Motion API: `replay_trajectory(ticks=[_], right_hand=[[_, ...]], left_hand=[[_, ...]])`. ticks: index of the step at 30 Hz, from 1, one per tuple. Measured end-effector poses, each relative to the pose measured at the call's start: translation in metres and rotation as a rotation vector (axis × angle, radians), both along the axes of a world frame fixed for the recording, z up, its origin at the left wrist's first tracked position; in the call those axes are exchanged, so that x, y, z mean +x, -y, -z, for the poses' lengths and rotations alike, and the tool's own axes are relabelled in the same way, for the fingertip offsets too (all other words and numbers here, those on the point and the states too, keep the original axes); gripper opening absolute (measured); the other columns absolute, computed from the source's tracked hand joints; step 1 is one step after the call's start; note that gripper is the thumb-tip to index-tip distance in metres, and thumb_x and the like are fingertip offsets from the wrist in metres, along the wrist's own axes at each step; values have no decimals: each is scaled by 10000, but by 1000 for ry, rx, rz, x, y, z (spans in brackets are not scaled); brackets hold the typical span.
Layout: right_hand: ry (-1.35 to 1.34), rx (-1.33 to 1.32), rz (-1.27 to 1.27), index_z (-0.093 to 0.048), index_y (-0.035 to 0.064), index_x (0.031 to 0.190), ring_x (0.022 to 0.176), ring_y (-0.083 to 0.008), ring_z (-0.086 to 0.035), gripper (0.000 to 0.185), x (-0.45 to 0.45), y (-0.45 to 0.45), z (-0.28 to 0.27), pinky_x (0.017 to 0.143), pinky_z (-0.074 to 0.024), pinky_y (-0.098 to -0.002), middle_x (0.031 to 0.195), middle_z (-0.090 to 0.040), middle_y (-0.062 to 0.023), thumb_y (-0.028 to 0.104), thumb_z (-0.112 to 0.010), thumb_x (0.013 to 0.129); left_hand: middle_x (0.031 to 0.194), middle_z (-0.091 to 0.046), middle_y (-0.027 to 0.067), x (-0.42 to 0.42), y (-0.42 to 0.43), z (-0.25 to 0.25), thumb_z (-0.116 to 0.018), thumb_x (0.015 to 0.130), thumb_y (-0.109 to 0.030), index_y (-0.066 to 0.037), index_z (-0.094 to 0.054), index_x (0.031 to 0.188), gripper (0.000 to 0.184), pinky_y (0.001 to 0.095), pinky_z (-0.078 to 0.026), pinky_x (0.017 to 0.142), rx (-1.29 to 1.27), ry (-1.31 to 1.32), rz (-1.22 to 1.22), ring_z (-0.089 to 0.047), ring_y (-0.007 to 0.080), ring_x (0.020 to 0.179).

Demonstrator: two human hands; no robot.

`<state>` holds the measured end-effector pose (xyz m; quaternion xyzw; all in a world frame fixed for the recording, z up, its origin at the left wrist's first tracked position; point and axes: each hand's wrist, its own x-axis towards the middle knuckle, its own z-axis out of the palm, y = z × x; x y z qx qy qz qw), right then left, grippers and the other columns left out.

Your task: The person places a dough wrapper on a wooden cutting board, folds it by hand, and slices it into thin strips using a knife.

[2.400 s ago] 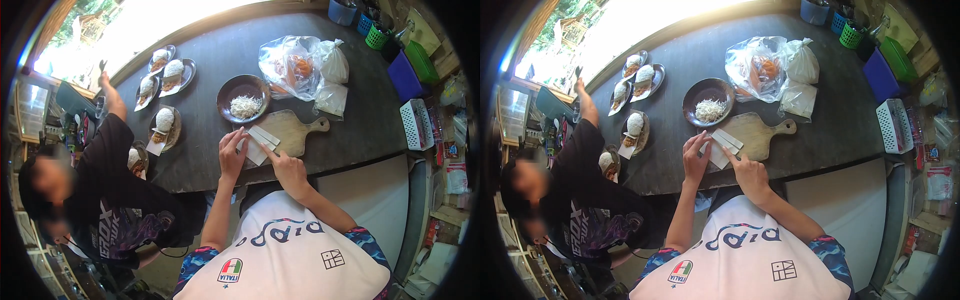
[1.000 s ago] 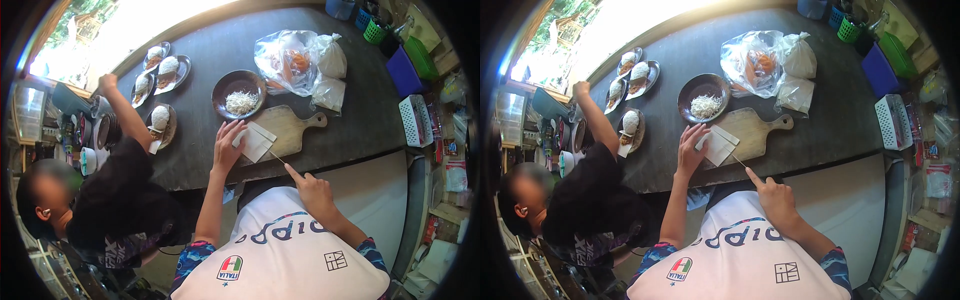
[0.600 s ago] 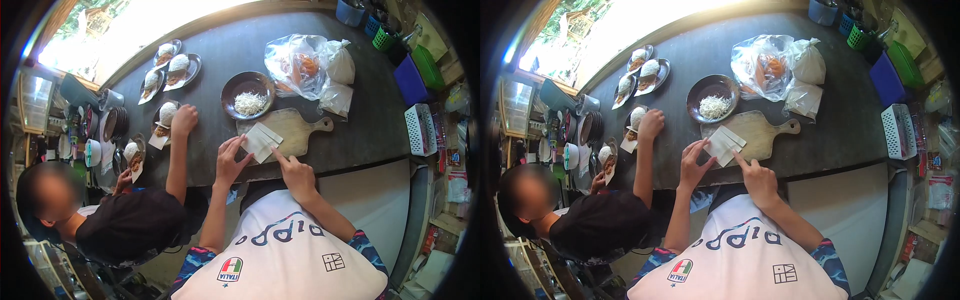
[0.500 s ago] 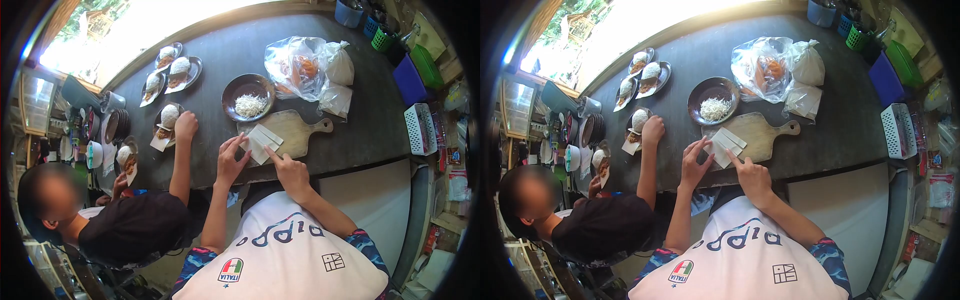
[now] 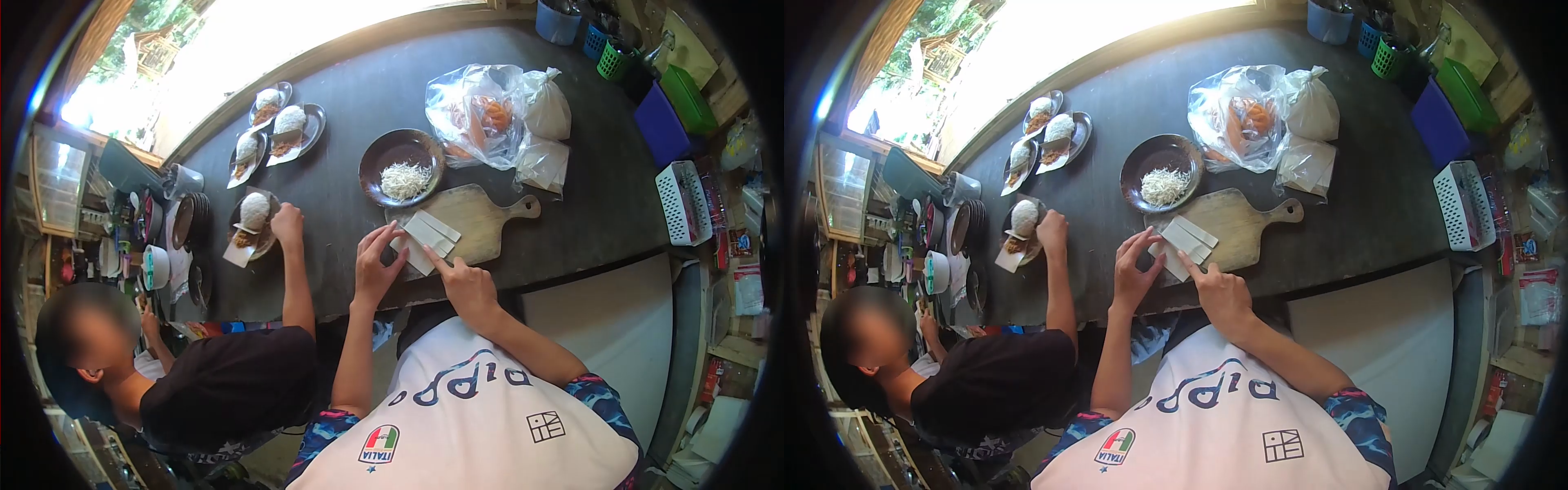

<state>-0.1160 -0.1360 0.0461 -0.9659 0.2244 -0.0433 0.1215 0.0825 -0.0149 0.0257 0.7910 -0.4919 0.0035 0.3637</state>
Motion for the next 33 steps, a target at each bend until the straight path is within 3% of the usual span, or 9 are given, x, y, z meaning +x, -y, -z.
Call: replay_trajectory(ticks=[10,15,19,33], right_hand=[[-111,-33,-19,-430,299,1722,676,-243,-779,782,7,-5,-10,608,-644,-370,838,-681,-84,64,-620,1001],[-101,-63,-3,-405,343,1730,634,-231,-760,831,0,-7,-9,611,-642,-369,809,-663,-65,57,-639,985],[-132,-43,-13,-457,291,1710,662,-227,-770,775,-11,-6,-21,617,-643,-359,843,-668,-85,58,-625,991],[-115,114,19,-463,316,1704,596,-255,-729,830,-73,-7,-27,562,-622,-403,793,-630,-100,25,-640,947]], left_hand=[[1295,-788,14,19,16,-2,-764,945,-32,-83,-605,1543,621,508,-408,1255,-10,24,120,-628,262,1393],[1281,-790,-14,29,18,-5,-755,946,-34,-98,-602,1541,618,538,-373,1291,42,44,179,-620,252,1415],[1263,-796,-12,31,18,-5,-766,940,-42,-99,-605,1538,622,532,-376,1290,43,39,192,-624,249,1411],[1283,-793,2,33,18,1,-784,921,-53,-116,-665,1476,571,532,-394,1282,36,24,176,-632,245,1411]])
